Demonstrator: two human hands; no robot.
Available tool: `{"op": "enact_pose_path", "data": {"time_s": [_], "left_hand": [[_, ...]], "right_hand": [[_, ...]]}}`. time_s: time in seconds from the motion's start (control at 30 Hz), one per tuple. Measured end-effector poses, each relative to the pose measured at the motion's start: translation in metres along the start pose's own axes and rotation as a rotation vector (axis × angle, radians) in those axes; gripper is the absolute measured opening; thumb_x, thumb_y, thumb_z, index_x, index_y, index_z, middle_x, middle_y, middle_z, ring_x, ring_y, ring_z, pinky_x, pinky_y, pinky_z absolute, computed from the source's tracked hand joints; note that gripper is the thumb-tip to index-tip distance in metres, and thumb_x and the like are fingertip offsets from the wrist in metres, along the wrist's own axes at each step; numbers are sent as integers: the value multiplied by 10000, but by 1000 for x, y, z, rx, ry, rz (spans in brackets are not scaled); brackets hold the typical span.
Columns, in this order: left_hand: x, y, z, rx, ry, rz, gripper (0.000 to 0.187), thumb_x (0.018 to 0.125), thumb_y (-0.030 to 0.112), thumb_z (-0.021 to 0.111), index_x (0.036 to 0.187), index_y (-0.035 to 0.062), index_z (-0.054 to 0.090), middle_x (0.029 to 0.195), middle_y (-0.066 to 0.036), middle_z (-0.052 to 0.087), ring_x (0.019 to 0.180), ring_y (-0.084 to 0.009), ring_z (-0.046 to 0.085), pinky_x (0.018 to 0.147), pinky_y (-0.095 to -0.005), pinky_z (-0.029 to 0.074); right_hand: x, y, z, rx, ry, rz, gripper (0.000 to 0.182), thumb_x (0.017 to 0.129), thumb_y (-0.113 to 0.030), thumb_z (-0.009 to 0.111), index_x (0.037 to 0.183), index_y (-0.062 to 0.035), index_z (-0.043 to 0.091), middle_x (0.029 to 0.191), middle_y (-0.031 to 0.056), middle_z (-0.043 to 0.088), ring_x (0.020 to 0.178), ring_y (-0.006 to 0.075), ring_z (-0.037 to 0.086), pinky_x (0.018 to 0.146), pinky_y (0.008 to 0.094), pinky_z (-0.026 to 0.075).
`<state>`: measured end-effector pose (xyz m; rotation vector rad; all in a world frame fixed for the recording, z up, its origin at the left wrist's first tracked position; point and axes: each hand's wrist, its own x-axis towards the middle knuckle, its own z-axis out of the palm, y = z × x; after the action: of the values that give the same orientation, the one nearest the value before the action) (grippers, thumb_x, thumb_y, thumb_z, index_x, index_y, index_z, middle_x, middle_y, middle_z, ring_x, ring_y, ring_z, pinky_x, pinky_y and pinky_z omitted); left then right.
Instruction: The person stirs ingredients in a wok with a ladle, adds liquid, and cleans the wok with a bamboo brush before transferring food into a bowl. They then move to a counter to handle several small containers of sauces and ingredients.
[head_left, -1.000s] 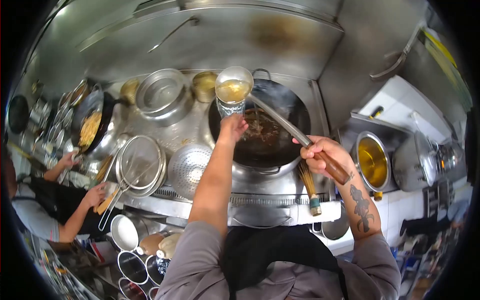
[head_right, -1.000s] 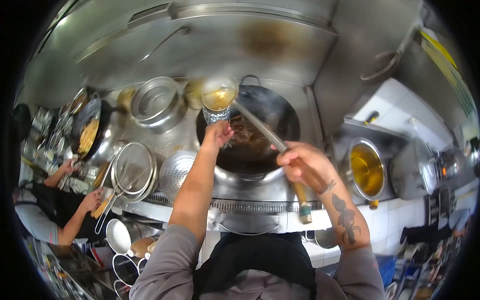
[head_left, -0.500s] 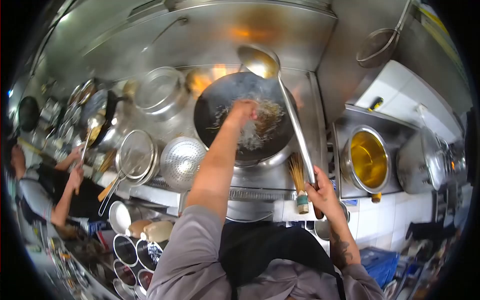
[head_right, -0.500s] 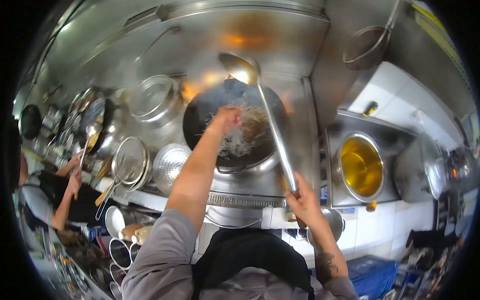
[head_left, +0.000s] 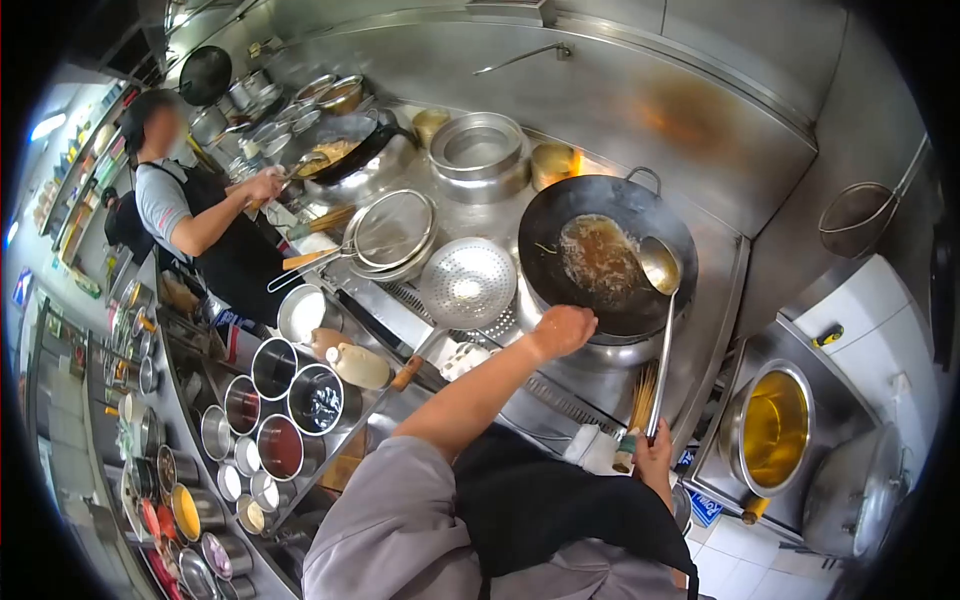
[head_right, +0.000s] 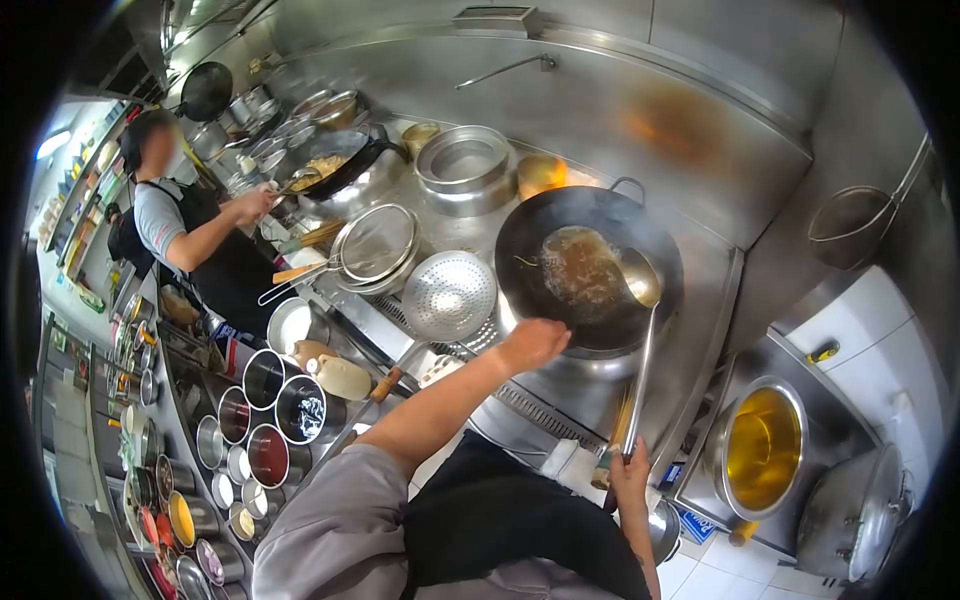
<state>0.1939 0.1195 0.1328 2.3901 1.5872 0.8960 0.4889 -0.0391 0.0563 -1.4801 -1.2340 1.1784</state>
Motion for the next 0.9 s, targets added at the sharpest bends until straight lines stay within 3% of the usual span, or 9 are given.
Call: {"op": "enact_pose_path", "data": {"time_s": [0.17, 0.3, 0.4, 0.47, 0.53, 0.6, 0.63, 0.73, 0.9], "left_hand": [[-11, 3, -1, -18, 13, 115, 246, 906, 229, 511, 750, 55, 586, 714, -166, 618, 723, -360, 607, 704, -469, 460], [-15, -3, -12, -132, 36, 160, 187, 886, 196, 549, 778, 48, 586, 800, -155, 618, 782, -349, 596, 711, -456, 449], [-33, -3, -36, -221, 27, 230, 111, 854, 139, 586, 834, 31, 600, 958, -155, 592, 896, -341, 563, 723, -440, 443], [-45, -9, -49, -406, 360, 270, 94, 844, 119, 590, 829, 28, 604, 934, -154, 571, 870, -343, 540, 715, -446, 432], [-61, -35, -72, -387, 366, 263, 88, 836, 91, 591, 863, 12, 620, 961, -173, 568, 890, -349, 545, 752, -429, 446], [-79, -69, -88, -255, 38, -31, 123, 825, 71, 591, 911, 4, 648, 1067, -199, 564, 980, -353, 551, 823, -409, 456], [-84, -86, -95, -230, -144, -146, 262, 803, 75, 607, 1053, -1, 621, 1172, -244, 531, 1078, -387, 524, 912, -426, 433], [-115, -123, -86, -39, 86, -219, 442, 775, 91, 636, 1196, 3, 533, 1226, -283, 488, 1128, -424, 484, 957, -469, 397], [-133, -137, -111, -47, 64, -359, 653, 755, 99, 657, 1340, 6, 383, 1323, -317, 378, 1216, -463, 398, 1004, -501, 349]], "right_hand": [[21, -22, 4, -70, -20, -133, 547, 844, -41, 569, 1346, 31, 367, 704, 37, 563, 501, 87, 515, 447, 240, 433], [60, -34, 23, -231, 50, -555, 464, 879, -33, 542, 1319, -4, 399, 747, 15, 533, 462, 60, 469, 401, 227, 386], [63, -136, 60, -175, -24, -273, 445, 886, -36, 541, 1310, -1, 409, 724, 8, 519, 435, 58, 461, 389, 226, 381], [86, -168, 88, -139, -71, -259, 446, 879, -24, 539, 1306, 4, 413, 686, 15, 522, 447, 74, 485, 397, 234, 392], [107, -198, 121, -100, -120, -241, 447, 872, -13, 537, 1302, 8, 417, 647, 21, 526, 458, 90, 510, 405, 243, 404], [130, -230, 162, -100, -224, -228, 413, 869, -5, 530, 1274, -11, 450, 636, 19, 512, 431, 92, 488, 390, 242, 395], [145, -244, 185, -82, -262, -228, 389, 866, 1, 525, 1250, -9, 464, 633, 18, 509, 423, 97, 485, 386, 245, 395], [201, -274, 253, -49, -405, -249, 282, 858, -7, 529, 1140, -11, 515, 623, 21, 509, 399, 114, 477, 368, 264, 393], [311, -293, 376, -201, -463, -277, 173, 820, -85, 579, 947, 31, 562, 618, 68, 547, 422, 171, 534, 377, 318, 418]]}}
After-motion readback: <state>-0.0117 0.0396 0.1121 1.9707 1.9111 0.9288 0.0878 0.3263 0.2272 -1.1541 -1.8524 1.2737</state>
